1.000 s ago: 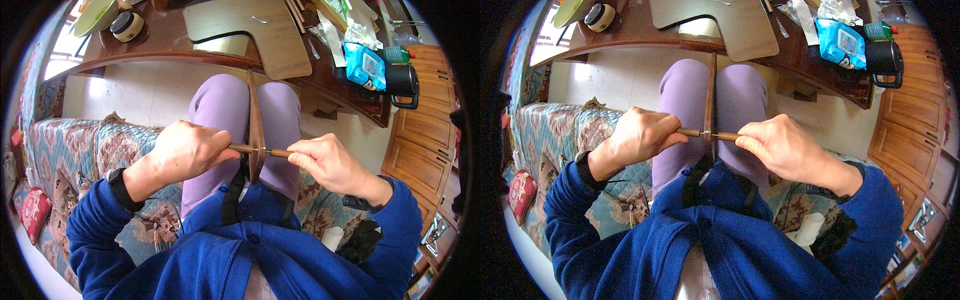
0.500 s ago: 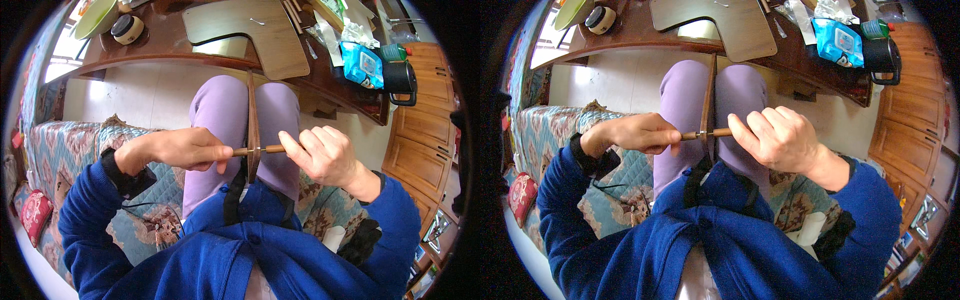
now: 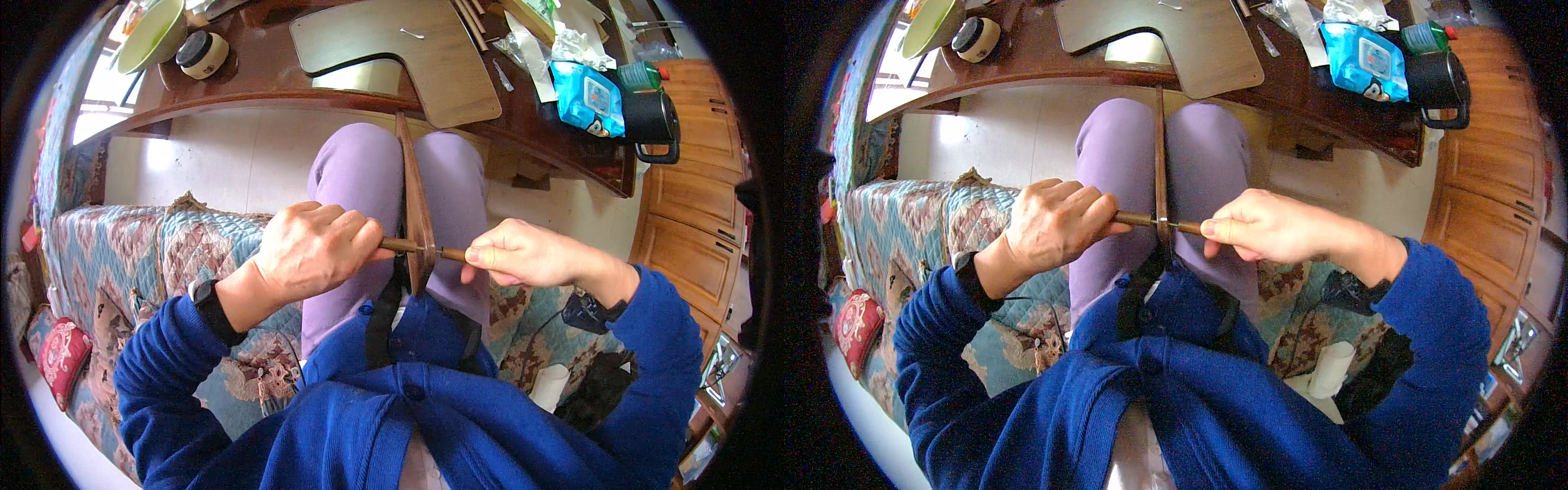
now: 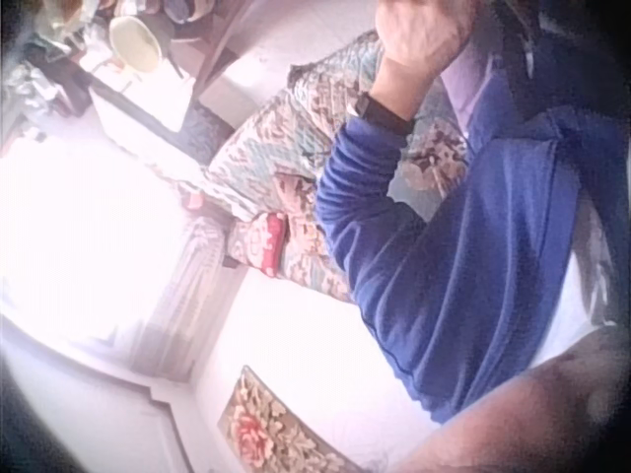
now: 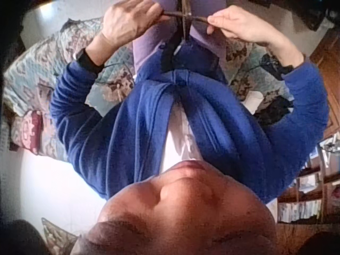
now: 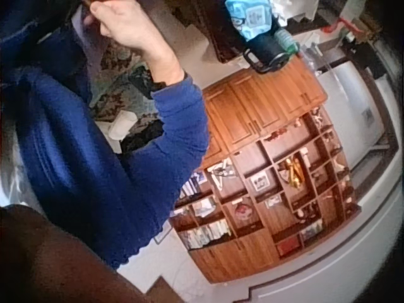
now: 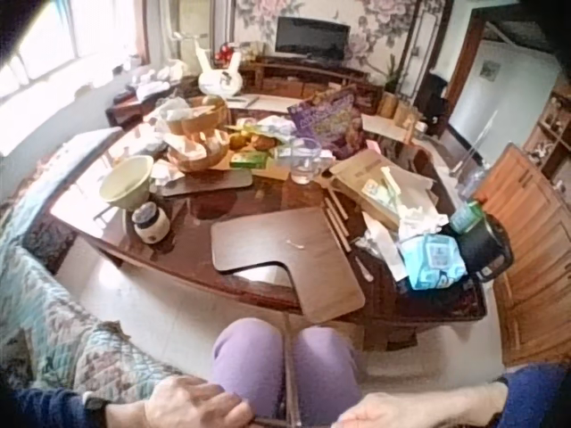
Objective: The person joins two short wooden dowels using a metal connector, then inserts the assembled dowel into a pre-drilled hole in a flat wooden piece. They repeat the process with a second dowel and a second wooden piece, aligning and inserting each dowel into its corresponding hole.
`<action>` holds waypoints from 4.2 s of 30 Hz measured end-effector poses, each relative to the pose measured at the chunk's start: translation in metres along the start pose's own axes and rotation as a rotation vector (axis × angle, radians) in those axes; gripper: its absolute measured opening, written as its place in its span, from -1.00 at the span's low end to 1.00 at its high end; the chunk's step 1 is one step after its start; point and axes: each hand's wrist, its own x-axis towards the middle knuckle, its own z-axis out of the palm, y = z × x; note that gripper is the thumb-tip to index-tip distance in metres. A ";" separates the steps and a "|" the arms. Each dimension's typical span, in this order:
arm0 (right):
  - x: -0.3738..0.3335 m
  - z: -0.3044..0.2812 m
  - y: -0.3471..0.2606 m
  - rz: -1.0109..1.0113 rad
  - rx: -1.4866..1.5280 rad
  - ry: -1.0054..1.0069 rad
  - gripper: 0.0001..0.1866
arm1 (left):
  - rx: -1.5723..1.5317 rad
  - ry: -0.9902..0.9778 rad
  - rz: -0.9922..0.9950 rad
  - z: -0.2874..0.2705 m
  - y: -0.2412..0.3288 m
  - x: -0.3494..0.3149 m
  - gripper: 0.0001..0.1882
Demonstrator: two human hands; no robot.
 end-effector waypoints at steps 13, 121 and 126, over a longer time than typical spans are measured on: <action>-0.005 0.018 0.016 -0.667 -1.270 0.690 -0.80 | -0.872 -0.504 -0.231 0.012 -0.014 0.002 -0.50; 0.008 0.038 0.052 -0.798 -1.225 0.724 -0.65 | -1.690 -1.076 -0.668 0.030 -0.017 0.001 -0.41; 0.011 0.036 0.052 -0.671 -1.158 0.635 -0.75 | -1.426 -0.852 -0.483 0.043 -0.003 0.001 -0.45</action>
